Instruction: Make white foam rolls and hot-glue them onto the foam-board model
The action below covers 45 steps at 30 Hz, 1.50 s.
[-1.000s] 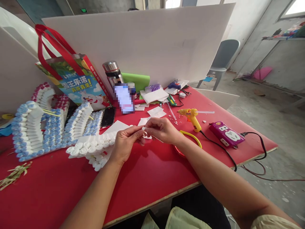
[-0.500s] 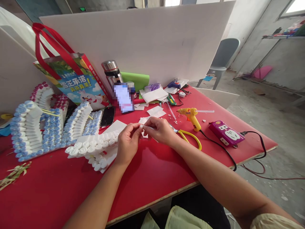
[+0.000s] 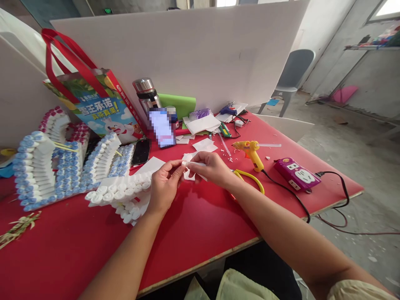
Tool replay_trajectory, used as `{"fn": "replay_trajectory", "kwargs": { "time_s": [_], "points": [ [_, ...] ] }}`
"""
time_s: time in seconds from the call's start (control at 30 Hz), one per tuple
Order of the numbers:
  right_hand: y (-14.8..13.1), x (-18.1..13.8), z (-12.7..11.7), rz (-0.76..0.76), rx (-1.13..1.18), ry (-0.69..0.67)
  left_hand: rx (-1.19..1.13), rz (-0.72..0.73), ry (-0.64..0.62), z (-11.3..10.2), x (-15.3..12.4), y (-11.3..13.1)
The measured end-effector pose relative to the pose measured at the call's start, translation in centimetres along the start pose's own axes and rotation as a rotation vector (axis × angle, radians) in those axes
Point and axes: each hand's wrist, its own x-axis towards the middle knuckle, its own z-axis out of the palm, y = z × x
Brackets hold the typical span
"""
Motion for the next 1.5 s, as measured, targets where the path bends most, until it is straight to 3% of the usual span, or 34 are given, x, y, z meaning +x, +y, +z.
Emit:
{"fn": "replay_trajectory", "kwargs": {
  "time_s": [0.13,0.27,0.4,0.57,0.63,0.83,0.93,1.17,1.5],
  "points": [
    [0.2,-0.3,0.6,-0.154,-0.170,0.076,-0.002,0.012,0.038,0.3,-0.1,0.2],
    [0.2,-0.7,0.6,-0.264,-0.206,0.028,-0.051,0.027,0.036,0.0,0.2,0.3],
    [0.2,-0.8,0.0,-0.292,-0.192,-0.070,-0.127,0.014,-0.057,-0.6,0.4,0.5],
    [0.1,-0.8,-0.1,-0.292,-0.184,-0.069,-0.122,0.019,-0.122,-0.8,0.4,0.6],
    [-0.1,-0.7,-0.1,-0.226,-0.090,-0.088,-0.101,0.038,-0.118,-0.8,0.4,0.7],
    [-0.7,0.2,-0.7,0.261,0.449,-0.226,-0.030,0.097,-0.071,-0.7,0.5,0.6],
    [-0.6,0.3,-0.9,0.279,0.499,-0.289,0.026,0.136,-0.060,-0.8,0.5,0.5],
    [-0.1,0.2,-0.9,0.078,0.323,-0.276,0.067,0.157,-0.057,-0.7,0.5,0.9],
    [0.1,-0.1,-0.4,-0.072,-0.100,-0.041,-0.038,0.046,0.015,-0.2,0.3,0.7]
  ]
}}
